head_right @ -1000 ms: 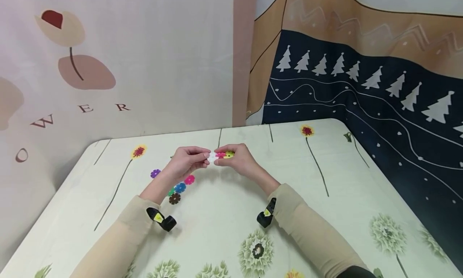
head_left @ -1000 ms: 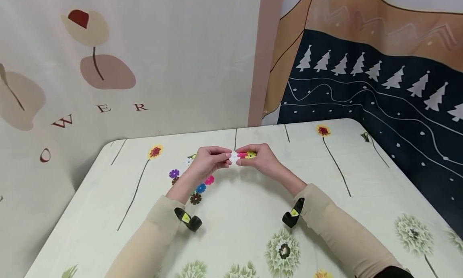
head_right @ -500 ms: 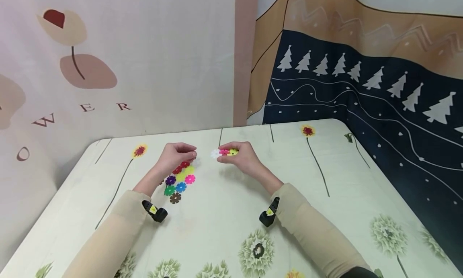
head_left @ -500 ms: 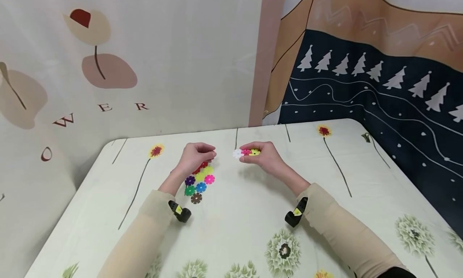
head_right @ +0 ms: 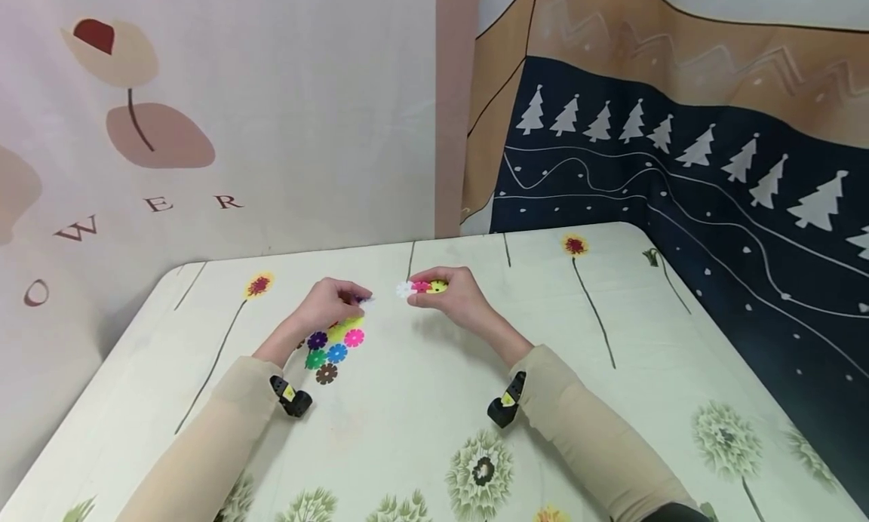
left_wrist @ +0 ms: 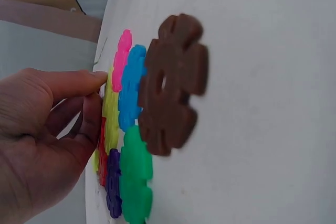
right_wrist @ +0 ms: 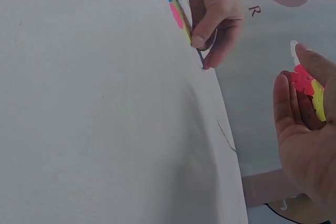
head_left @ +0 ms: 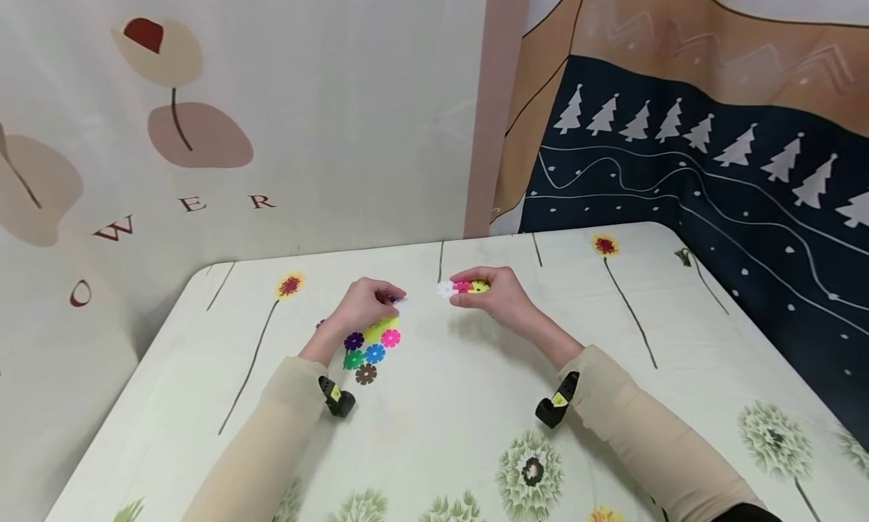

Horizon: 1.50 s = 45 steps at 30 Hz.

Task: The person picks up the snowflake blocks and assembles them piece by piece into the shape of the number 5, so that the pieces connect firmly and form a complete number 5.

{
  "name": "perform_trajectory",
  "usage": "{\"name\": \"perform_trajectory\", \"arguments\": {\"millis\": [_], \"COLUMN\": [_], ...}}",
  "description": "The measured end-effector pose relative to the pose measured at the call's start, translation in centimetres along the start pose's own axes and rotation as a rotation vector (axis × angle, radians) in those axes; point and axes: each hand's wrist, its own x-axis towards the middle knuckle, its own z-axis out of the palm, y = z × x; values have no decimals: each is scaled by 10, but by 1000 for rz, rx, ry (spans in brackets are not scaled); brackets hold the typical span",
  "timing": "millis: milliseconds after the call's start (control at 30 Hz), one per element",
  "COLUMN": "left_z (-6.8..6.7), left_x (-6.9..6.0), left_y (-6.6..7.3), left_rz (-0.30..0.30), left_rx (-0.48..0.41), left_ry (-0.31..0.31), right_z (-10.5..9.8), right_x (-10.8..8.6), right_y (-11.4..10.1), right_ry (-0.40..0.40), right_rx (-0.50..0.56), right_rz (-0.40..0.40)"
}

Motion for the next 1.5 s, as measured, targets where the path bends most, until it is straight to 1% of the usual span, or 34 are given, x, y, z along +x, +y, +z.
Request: {"name": "perform_trajectory", "arguments": {"millis": [167, 267, 433, 667, 800, 967, 1100, 1200, 1500], "left_z": [1, 1, -1, -4, -6, -8, -5, -2, 0], "left_x": [3, 4, 0, -1, -3, -6, -8, -9, -16], "left_y": [-2, -2, -4, -13, -15, -15, -9, -2, 31], "left_rz": [27, 17, -5, 1, -10, -28, -29, -16, 10], "left_rx": [31, 20, -4, -50, -73, -92, -135, -192, -368], "left_ry": [5, 13, 30, 34, 32, 38, 35, 27, 10], "right_z": [0, 1, 1, 2, 4, 3, 3, 2, 4], "right_x": [-1, -2, -1, -1, -1, -1, 0, 0, 2], "right_y": [0, 0, 1, 3, 4, 4, 5, 5, 4], "right_ry": [-3, -3, -1, 3, 3, 3, 5, 6, 9], "right_rx": [-5, 0, 4, 10, 6, 11, 10, 4, 6], "right_rz": [2, 9, 19, 31, 31, 27, 28, 33, 34]}}
